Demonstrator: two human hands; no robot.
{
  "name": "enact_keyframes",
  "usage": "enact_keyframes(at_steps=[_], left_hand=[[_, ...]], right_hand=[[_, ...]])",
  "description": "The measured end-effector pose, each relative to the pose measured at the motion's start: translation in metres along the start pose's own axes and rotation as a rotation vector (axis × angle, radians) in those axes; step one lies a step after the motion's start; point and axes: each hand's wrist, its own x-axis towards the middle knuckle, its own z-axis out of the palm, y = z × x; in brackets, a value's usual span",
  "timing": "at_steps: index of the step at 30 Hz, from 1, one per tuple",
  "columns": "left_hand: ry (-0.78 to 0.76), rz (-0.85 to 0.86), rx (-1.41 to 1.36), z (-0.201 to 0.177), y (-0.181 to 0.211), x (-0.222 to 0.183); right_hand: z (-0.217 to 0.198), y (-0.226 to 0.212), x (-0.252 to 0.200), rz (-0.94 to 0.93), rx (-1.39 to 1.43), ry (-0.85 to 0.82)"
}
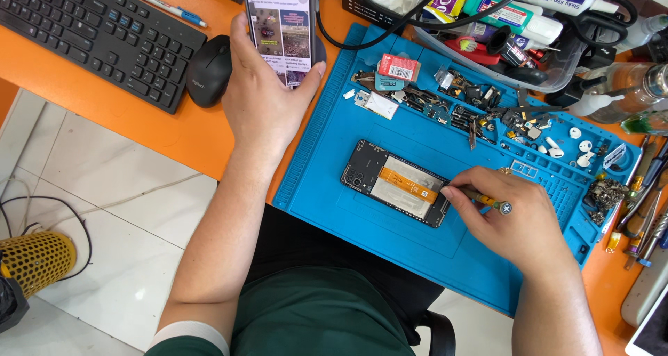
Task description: The person uses a screwdriver to work on the internal components of a disassembled smartphone placed on a blue mat. They intermittently scroll through a video on a nearby smartphone while continuing to manipulate the phone's internals.
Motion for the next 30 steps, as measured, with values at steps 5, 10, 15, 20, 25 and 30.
enact_keyframes(at_steps=[5, 10, 15, 20, 25, 30], left_hand=[[0.033, 0.067, -0.067, 0.003, -0.010, -0.004], [0.030, 0.101, -0.103, 0.003, -0.013, -0.008], [0.013, 0.115, -0.102, 0.004, -0.014, -0.003], [0.036, 0.118, -0.074, 0.001, -0.008, 0.001], [0.064, 0.123, -0.017, 0.004, -0.009, 0.004], [0.075, 0.128, -0.020, 0.006, -0.010, 0.004]], right_hand=[[0.000, 0.000, 0.000, -0.012, -0.012, 0.001], [0.000, 0.000, 0.000, -0.013, -0.025, -0.003], [0.000, -0.002, -0.001, -0.007, -0.021, 0.001], [-0.001, -0.002, 0.000, 0.007, -0.026, -0.007], [-0.001, -0.003, -0.001, -0.005, -0.025, 0.002], [0.000, -0.002, -0.001, -0.016, -0.048, 0.007]])
